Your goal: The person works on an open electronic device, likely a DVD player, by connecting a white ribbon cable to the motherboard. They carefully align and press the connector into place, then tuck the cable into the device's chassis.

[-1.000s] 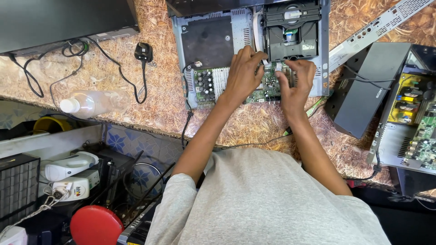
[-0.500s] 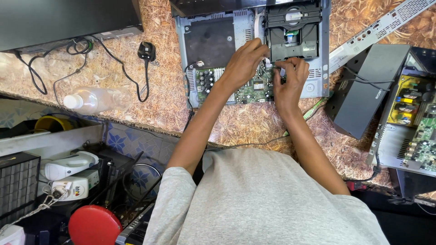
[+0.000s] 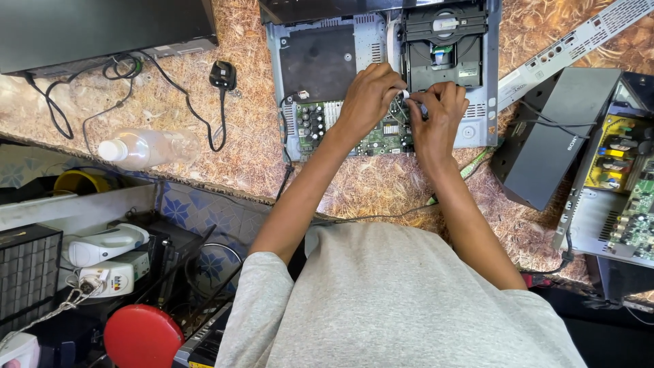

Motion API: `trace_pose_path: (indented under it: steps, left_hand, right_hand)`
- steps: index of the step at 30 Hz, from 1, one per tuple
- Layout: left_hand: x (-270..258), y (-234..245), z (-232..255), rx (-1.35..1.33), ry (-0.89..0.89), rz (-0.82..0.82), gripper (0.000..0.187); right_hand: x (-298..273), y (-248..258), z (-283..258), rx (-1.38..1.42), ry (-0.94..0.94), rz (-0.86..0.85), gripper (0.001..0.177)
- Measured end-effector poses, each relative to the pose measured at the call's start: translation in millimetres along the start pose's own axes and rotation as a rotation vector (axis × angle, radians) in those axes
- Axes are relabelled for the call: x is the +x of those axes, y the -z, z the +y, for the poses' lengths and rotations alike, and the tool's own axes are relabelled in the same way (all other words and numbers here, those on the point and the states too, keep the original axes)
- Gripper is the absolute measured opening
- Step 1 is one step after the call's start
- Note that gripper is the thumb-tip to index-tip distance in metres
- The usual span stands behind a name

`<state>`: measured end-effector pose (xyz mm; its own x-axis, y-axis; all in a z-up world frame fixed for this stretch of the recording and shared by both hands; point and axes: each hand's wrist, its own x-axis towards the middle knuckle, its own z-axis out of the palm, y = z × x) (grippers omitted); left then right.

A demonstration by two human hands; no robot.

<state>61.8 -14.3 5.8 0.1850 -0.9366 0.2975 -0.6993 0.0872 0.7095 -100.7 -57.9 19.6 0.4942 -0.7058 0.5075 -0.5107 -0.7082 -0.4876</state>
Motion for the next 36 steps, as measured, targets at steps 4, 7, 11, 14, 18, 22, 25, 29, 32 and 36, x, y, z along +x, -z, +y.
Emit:
trace_pose_path:
  steps: [4,7,11,14,18,22,25,29,32,36]
  left_hand:
    - [1,1,-3,-0.066,0.016,0.022,0.008]
    - [-1,3,-4,-0.102,0.084,-0.067,0.013]
    - [-1,3,-5,-0.133,0.118,-0.073,0.025]
    - [-2,3,-4,-0.134,0.118,-0.063,0.023]
    - [-4,3,-4,-0.136,0.098,-0.040,0.021]
    - [-3,5,-4,-0.152,0.069,-0.014,0.017]
    - [-3,6,-3,-0.151,0.068,-0.005,0.016]
    - [-4,6,-3,-0.152,0.054,-0.002,0.017]
    - [-4,6,-3,-0.152,0.069,-0.007,0.017]
    - [-4,5,-3,-0.137,0.074,-0.011,0.017]
  right_hand:
    - [6,0,4,0.011,0.014,-0.057,0.017]
    - [3,-4,14,0.000,0.080,-0.078,0.017]
    - [4,-7,25,-0.047,0.179,-0.098,0.019]
    - [3,-8,33,-0.031,0.222,-0.117,0.018]
    - [3,-12,42,0.047,0.278,-0.137,0.017]
    - [6,-11,44,0.064,0.291,-0.155,0.015]
    - [9,-8,43,0.090,0.300,-0.165,0.014]
    - [9,-7,43,0.089,0.293,-0.175,0.012]
    - [8,-8,44,0.073,0.296,-0.168,0.011]
    - [7,-7,47,0.056,0.294,-0.184,0.010]
